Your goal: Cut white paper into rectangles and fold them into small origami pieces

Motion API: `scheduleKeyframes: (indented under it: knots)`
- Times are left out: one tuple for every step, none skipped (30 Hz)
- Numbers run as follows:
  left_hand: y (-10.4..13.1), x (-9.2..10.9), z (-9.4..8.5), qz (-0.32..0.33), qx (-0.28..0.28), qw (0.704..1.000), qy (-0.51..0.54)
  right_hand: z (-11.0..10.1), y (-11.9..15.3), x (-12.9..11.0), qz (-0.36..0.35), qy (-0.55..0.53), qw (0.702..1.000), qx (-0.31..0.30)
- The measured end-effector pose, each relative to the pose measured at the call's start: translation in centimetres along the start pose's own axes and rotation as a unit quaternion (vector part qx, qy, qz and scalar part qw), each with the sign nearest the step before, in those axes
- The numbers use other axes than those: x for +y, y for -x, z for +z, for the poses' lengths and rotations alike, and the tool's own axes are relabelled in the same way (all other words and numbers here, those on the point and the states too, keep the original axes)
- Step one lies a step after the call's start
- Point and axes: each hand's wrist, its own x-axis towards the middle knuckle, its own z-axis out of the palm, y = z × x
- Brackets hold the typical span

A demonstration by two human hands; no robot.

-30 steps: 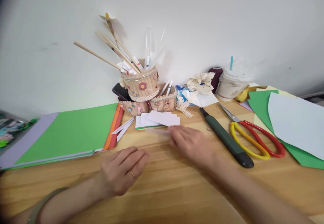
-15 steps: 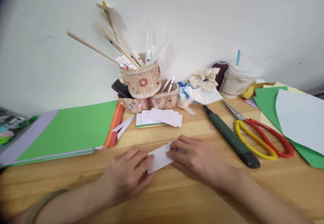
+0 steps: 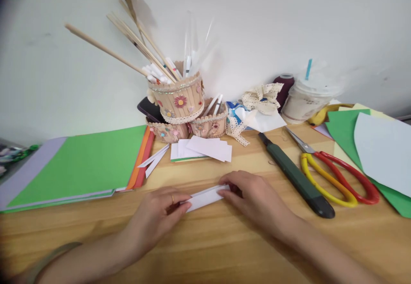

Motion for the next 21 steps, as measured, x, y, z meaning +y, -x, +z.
scheduleKeyframes:
  knots:
    - [-0.1, 0.1, -0.1, -0.023, -0.009, 1.0, 0.004, 0.1, 0.0, -0.1, 0.015, 0.0, 1.0, -0.001]
    - [-0.3, 0.2, -0.1, -0.048, -0.019, 0.999, 0.011, 0.2, 0.1, -0.2, 0.026, 0.003, 1.0, -0.004]
    - [-0.4, 0.3, -0.2, -0.076, -0.03, 0.996, 0.02, 0.3, 0.1, -0.2, 0.035, 0.008, 0.999, -0.005]
    - [-0.6, 0.5, -0.3, -0.104, -0.042, 0.993, 0.028, 0.4, 0.2, -0.2, 0.043, 0.015, 0.999, -0.003]
    - [-0.8, 0.6, -0.4, -0.132, -0.053, 0.989, 0.036, 0.6, 0.2, -0.3, 0.05, 0.023, 0.998, 0.0]
    - [-0.9, 0.7, -0.5, -0.157, -0.062, 0.985, 0.042, 0.7, 0.2, -0.3, 0.055, 0.032, 0.998, 0.006]
    - [-1.0, 0.8, -0.5, -0.177, -0.069, 0.981, 0.047, 0.8, 0.2, -0.2, 0.059, 0.041, 0.997, 0.013]
    - [-1.1, 0.9, -0.5, -0.192, -0.075, 0.977, 0.051, 0.9, 0.2, -0.2, 0.061, 0.048, 0.997, 0.019]
    - [-1.2, 0.9, -0.5, -0.201, -0.079, 0.975, 0.054, 1.0, 0.2, -0.2, 0.062, 0.053, 0.996, 0.022]
    - [-1.2, 0.9, -0.5, -0.208, -0.083, 0.973, 0.058, 1.1, 0.2, -0.1, 0.062, 0.057, 0.996, 0.024]
    - [-1.2, 0.9, -0.4, -0.213, -0.087, 0.971, 0.061, 1.2, 0.2, 0.0, 0.063, 0.061, 0.996, 0.026]
    - [-1.2, 0.9, -0.4, -0.218, -0.09, 0.97, 0.062, 1.3, 0.2, 0.0, 0.064, 0.065, 0.995, 0.028]
    - [-1.2, 0.9, -0.3, -0.221, -0.092, 0.969, 0.062, 1.3, 0.2, 0.1, 0.064, 0.069, 0.995, 0.028]
    - [-1.2, 0.9, -0.3, -0.223, -0.093, 0.968, 0.061, 1.4, 0.2, 0.1, 0.064, 0.073, 0.995, 0.029]
    - [-1.2, 0.9, -0.3, -0.223, -0.094, 0.968, 0.06, 1.4, 0.2, 0.2, 0.065, 0.078, 0.994, 0.031]
    - [-1.2, 0.9, -0.3, -0.223, -0.095, 0.968, 0.06, 1.5, 0.2, 0.2, 0.065, 0.083, 0.994, 0.031]
    - [-1.2, 0.9, -0.3, -0.222, -0.096, 0.968, 0.06, 1.5, 0.2, 0.2, 0.067, 0.086, 0.994, 0.03]
    - [-1.2, 0.8, -0.3, -0.221, -0.096, 0.969, 0.062, 1.5, 0.2, 0.3, 0.069, 0.088, 0.993, 0.03]
    - [-1.2, 0.8, -0.3, -0.219, -0.095, 0.969, 0.062, 1.5, 0.2, 0.3, 0.073, 0.089, 0.993, 0.029]
    - [-1.2, 0.8, -0.3, -0.216, -0.094, 0.97, 0.062, 1.5, 0.2, 0.3, 0.077, 0.089, 0.993, 0.03]
    - [-1.1, 0.7, -0.2, -0.214, -0.093, 0.971, 0.062, 1.5, 0.2, 0.2, 0.079, 0.089, 0.992, 0.03]
